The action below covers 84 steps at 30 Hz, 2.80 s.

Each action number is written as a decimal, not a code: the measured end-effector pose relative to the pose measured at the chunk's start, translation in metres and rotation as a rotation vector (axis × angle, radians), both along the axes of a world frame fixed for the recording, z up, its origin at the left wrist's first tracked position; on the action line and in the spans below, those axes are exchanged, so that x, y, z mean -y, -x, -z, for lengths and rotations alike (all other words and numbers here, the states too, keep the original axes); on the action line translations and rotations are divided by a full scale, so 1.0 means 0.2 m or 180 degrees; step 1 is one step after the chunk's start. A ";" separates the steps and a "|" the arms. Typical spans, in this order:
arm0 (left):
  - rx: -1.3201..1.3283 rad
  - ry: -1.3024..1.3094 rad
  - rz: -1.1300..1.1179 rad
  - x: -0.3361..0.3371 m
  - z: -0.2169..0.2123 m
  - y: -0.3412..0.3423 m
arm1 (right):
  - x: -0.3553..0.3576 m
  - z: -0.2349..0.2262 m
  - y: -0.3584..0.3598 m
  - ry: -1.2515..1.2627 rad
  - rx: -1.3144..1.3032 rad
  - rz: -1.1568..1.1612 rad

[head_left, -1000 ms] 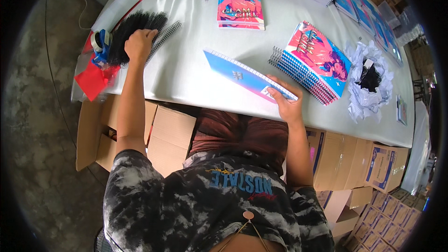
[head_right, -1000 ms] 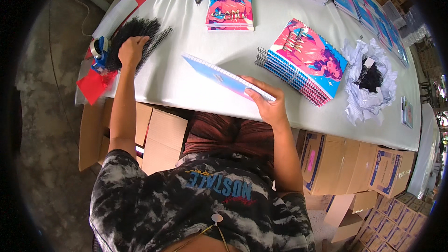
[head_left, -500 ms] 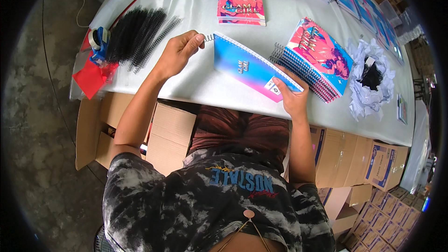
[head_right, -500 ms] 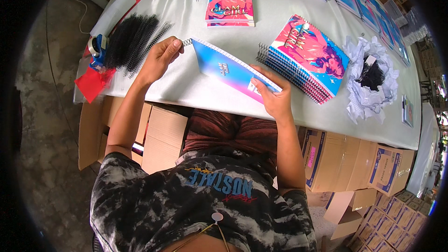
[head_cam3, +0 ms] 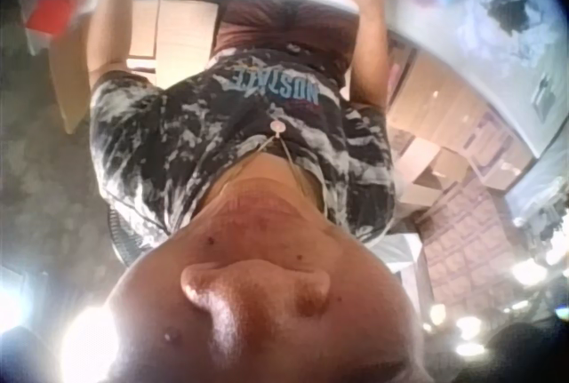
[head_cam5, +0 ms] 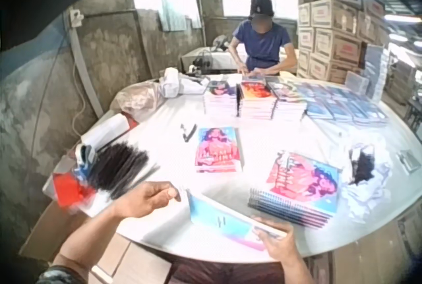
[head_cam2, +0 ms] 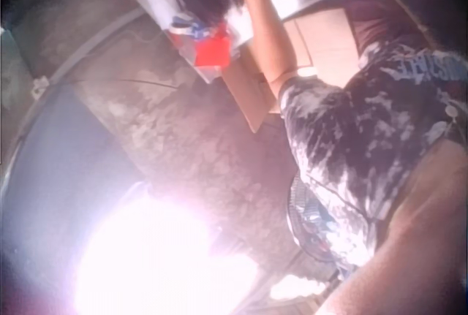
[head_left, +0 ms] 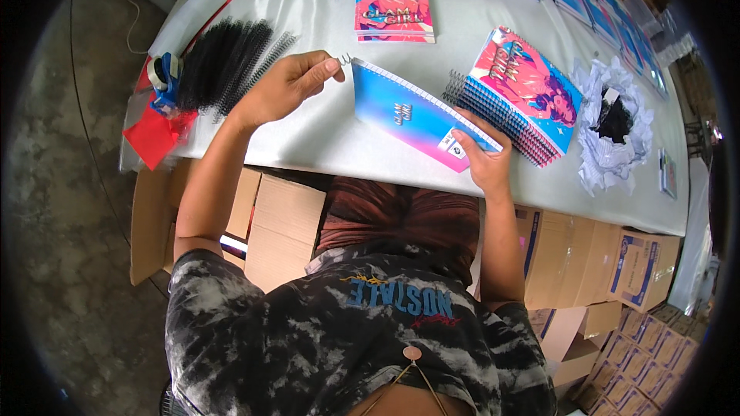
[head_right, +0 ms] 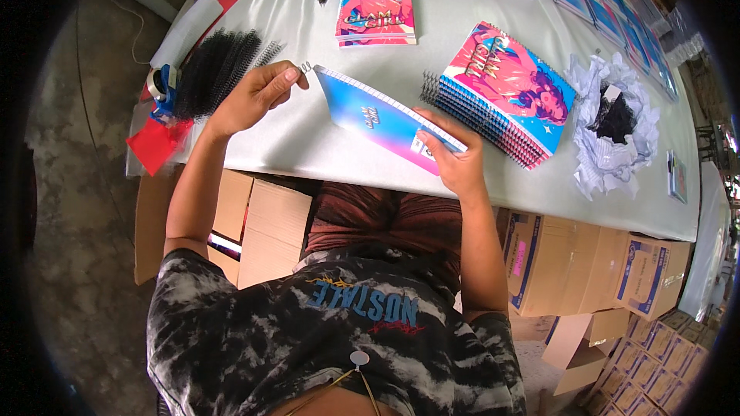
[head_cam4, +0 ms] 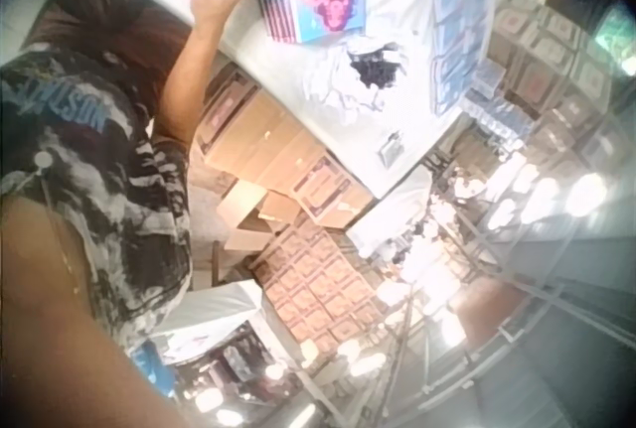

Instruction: The person inserts metal spiral coils into the binding holes of spiral notebooks, then stacks the completed notebooks. The person uses pliers to crimp the ends of the spiral coils on a stack of notebooks.

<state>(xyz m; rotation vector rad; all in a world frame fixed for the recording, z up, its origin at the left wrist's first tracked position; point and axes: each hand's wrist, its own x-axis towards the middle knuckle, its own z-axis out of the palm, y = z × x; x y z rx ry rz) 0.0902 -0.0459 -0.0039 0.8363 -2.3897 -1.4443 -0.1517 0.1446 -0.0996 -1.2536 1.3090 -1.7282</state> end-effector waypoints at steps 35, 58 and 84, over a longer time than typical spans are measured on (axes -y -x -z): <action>0.0718 0.3296 0.0553 -0.11 -0.17 0.08 | -0.05 -0.04 -0.06 0.0244 -0.0792 -0.0082; -0.0464 0.3542 -0.0459 -0.15 0.66 -0.05 | -0.05 0.03 -0.22 0.1160 -0.1542 0.0171; -0.1420 0.4286 -0.0407 -0.23 0.31 0.10 | -0.04 0.00 -0.28 0.1284 -0.1610 -0.0014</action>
